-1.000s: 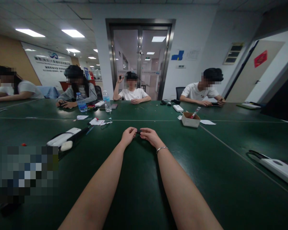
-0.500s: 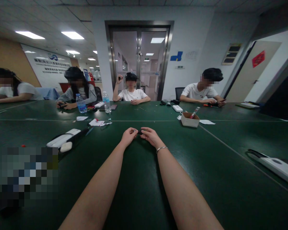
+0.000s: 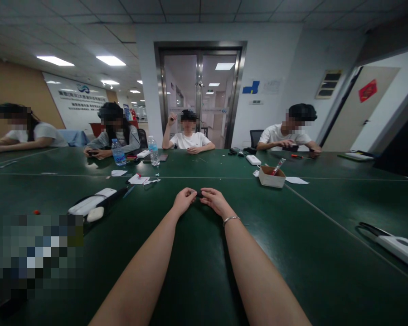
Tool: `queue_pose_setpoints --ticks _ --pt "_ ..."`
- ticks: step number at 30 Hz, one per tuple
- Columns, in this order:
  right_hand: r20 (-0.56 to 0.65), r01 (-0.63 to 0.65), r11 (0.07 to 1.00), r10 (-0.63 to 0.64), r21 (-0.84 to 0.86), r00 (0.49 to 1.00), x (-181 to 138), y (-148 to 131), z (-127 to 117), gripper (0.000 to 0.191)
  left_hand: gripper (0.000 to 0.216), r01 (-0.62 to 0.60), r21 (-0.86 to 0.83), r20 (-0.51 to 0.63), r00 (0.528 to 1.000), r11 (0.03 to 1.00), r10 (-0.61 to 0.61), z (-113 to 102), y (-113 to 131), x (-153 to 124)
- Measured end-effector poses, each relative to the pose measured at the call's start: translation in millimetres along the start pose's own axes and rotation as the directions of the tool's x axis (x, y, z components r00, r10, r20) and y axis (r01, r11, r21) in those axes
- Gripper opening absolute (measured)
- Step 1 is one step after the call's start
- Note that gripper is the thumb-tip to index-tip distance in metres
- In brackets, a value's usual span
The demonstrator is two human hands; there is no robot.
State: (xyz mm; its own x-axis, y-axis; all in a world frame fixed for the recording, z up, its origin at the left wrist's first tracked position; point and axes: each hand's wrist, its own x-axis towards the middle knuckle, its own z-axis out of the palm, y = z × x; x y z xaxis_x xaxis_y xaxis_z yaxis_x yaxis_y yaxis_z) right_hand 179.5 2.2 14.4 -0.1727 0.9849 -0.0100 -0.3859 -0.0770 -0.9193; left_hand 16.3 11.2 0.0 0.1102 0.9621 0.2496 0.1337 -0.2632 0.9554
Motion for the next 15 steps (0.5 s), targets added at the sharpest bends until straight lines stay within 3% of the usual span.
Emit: queue_pose_setpoints --ticks 15 --pt "-0.016 0.007 0.999 -0.008 -0.035 1.000 0.0 1.3 1.9 0.014 0.027 -0.001 0.019 0.004 1.000 1.000 0.001 -1.2 -5.7 0.6"
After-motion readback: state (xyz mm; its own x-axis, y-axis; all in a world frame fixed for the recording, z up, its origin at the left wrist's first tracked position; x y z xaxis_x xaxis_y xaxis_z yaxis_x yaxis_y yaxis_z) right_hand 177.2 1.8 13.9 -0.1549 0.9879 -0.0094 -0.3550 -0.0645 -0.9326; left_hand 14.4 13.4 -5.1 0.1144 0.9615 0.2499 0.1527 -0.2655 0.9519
